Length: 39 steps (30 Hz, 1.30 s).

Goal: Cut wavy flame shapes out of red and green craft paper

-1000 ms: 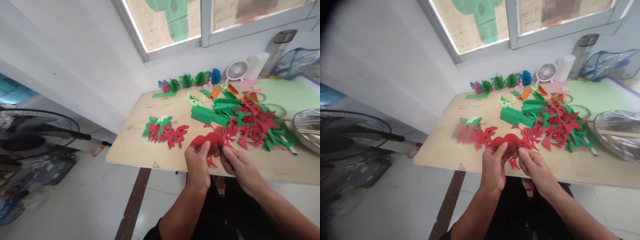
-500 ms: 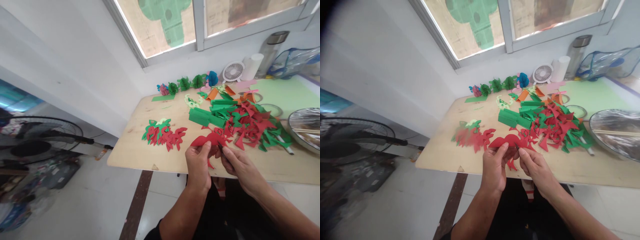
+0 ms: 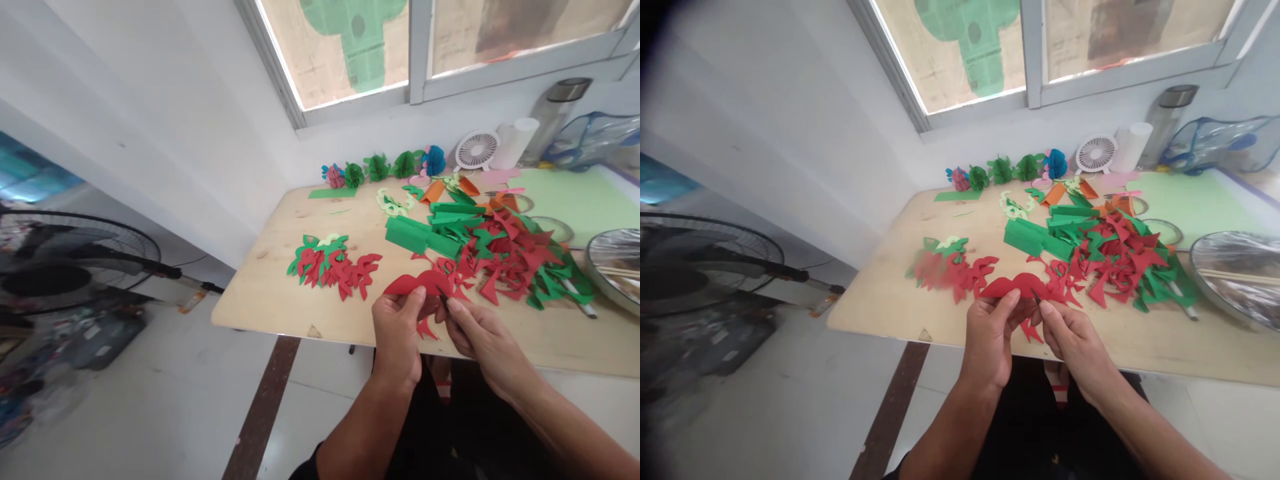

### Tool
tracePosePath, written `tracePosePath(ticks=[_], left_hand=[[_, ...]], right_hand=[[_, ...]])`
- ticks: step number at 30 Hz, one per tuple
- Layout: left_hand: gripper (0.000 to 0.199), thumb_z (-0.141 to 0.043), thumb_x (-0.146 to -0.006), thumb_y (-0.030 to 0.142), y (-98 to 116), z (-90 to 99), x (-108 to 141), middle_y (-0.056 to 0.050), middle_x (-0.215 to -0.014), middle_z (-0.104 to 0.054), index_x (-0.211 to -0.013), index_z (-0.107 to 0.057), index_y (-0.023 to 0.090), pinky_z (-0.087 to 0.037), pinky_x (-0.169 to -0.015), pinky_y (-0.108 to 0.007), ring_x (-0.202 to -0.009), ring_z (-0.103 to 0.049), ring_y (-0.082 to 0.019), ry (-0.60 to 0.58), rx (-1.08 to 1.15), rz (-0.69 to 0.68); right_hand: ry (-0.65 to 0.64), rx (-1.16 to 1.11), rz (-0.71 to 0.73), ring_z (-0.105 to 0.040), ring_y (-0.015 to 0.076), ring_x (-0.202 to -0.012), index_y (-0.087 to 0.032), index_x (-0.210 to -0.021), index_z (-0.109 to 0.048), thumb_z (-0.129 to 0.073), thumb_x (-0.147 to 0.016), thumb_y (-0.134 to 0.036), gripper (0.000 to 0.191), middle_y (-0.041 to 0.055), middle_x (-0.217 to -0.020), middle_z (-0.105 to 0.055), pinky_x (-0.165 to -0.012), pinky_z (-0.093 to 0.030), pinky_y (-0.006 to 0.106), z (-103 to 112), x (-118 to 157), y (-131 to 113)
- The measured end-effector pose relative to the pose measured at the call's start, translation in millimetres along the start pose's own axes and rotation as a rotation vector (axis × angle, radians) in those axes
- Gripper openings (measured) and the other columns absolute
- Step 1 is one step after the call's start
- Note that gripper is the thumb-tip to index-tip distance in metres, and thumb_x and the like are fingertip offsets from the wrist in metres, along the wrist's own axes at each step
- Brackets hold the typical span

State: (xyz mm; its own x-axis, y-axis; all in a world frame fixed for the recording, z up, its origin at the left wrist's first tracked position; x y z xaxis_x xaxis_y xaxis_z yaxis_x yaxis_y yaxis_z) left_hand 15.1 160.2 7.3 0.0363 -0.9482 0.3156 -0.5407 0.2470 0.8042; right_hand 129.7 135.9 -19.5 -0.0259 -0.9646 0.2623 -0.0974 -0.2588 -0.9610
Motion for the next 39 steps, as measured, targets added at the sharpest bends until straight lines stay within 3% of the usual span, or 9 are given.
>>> tracePosePath(ticks=[15,26,39], left_hand=[[0.013,-0.069,-0.066,0.023,3.0,7.7,-3.5,-0.007,-0.064,-0.069,-0.071,-0.070,0.011,-0.052,-0.067,-0.029,-0.058,-0.064,-0.015,-0.031,-0.050,0.044],[0.016,-0.068,-0.068,0.024,1.6,-5.8,-3.7,-0.008,-0.070,-0.070,-0.075,-0.071,0.010,-0.052,-0.071,-0.031,-0.063,-0.064,-0.016,-0.137,-0.138,0.055],[0.016,-0.071,-0.064,0.024,-0.3,-16.5,-3.8,-0.008,-0.065,-0.069,-0.071,-0.069,0.009,-0.053,-0.071,-0.034,-0.059,-0.064,-0.016,-0.158,-0.198,0.083]], right_hand=[[-0.007,0.058,-0.019,-0.022,0.0073,-0.039,-0.018,-0.068,-0.055,-0.048,-0.086,-0.054,0.041,-0.0078,-0.044,-0.030,-0.036,-0.016,0.022,-6.8,1.1,-2.6],[-0.023,0.109,-0.022,-0.023,0.0093,-0.039,-0.020,-0.067,-0.058,-0.045,-0.084,-0.059,0.044,-0.0073,-0.044,-0.029,-0.038,-0.017,0.024,4.0,3.3,-6.4],[-0.084,0.158,0.000,-0.022,0.0093,-0.042,-0.019,-0.066,-0.056,-0.047,-0.079,-0.064,0.048,-0.0077,-0.047,-0.026,-0.041,-0.013,0.024,17.3,1.9,-13.3]])
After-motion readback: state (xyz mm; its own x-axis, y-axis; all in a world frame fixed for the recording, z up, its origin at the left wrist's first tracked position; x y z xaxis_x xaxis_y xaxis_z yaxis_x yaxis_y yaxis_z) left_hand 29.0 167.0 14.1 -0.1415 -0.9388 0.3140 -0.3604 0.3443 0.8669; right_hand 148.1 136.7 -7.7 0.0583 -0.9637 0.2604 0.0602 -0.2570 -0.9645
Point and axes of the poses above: each hand's wrist, its own x-axis away from the middle knuckle, its own z-axis out of the back of the hand, y = z × x, the point moved 9 cm from there along -x, towards the middle knuckle
